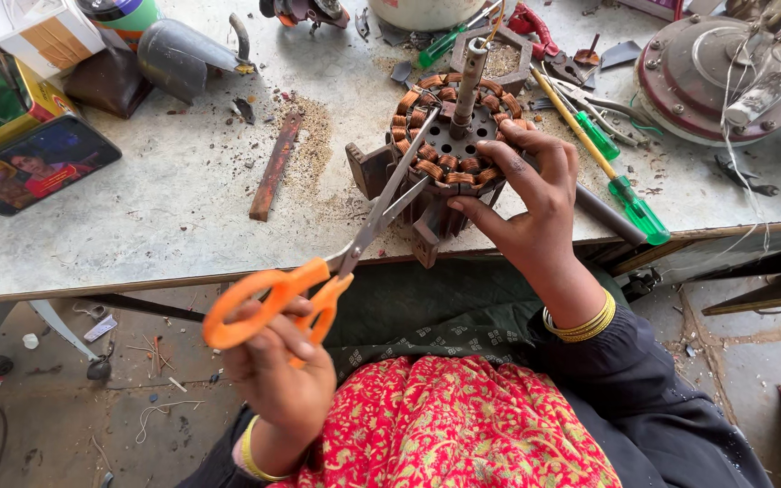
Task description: The person uses orange-handled shears to press into the slots of a copper-wound motor stator while striking the shears with a hammer. The person repeatedly repositions the shears and hammers them to adjust the windings.
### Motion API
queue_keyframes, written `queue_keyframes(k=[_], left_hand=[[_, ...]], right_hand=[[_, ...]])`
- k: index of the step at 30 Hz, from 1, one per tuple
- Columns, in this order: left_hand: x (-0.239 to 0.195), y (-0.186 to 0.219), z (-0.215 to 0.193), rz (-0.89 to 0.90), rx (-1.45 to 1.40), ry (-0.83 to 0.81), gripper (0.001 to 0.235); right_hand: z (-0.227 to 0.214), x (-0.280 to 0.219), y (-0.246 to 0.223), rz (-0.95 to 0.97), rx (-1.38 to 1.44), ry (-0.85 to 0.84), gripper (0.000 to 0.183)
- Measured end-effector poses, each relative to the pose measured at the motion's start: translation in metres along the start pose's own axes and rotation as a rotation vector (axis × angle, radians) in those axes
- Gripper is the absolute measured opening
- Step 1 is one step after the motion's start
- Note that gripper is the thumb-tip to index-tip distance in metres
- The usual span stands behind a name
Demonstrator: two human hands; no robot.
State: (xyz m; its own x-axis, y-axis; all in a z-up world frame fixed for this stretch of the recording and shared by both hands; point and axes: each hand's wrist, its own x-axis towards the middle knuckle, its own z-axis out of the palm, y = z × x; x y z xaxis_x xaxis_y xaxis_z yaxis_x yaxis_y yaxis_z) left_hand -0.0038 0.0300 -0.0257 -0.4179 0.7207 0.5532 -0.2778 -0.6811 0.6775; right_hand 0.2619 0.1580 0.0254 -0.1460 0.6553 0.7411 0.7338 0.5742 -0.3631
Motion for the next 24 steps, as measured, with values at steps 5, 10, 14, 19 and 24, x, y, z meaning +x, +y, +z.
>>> queue_keyframes(k=[5, 10, 14, 19, 24], left_hand=[[0.002, -0.005, 0.001, 0.047, -0.015, -0.078, 0.041], [0.036, 0.031, -0.002, -0.005, 0.082, -0.172, 0.069], [0.05, 0.06, 0.005, -0.096, 0.296, -0.242, 0.072], [0.05, 0.057, 0.013, -0.092, 0.208, -0.15, 0.067], [0.054, 0.05, 0.007, 0.025, 0.183, -0.131, 0.057]], right_hand=[[0.001, -0.002, 0.0, 0.014, 0.02, 0.003, 0.063], [0.002, -0.002, 0.002, 0.006, -0.006, 0.013, 0.063], [0.003, -0.003, 0.002, -0.004, -0.013, 0.011, 0.064], [0.002, -0.002, 0.003, -0.025, -0.034, 0.01, 0.066], [0.002, -0.002, 0.005, -0.03, -0.027, -0.005, 0.066]])
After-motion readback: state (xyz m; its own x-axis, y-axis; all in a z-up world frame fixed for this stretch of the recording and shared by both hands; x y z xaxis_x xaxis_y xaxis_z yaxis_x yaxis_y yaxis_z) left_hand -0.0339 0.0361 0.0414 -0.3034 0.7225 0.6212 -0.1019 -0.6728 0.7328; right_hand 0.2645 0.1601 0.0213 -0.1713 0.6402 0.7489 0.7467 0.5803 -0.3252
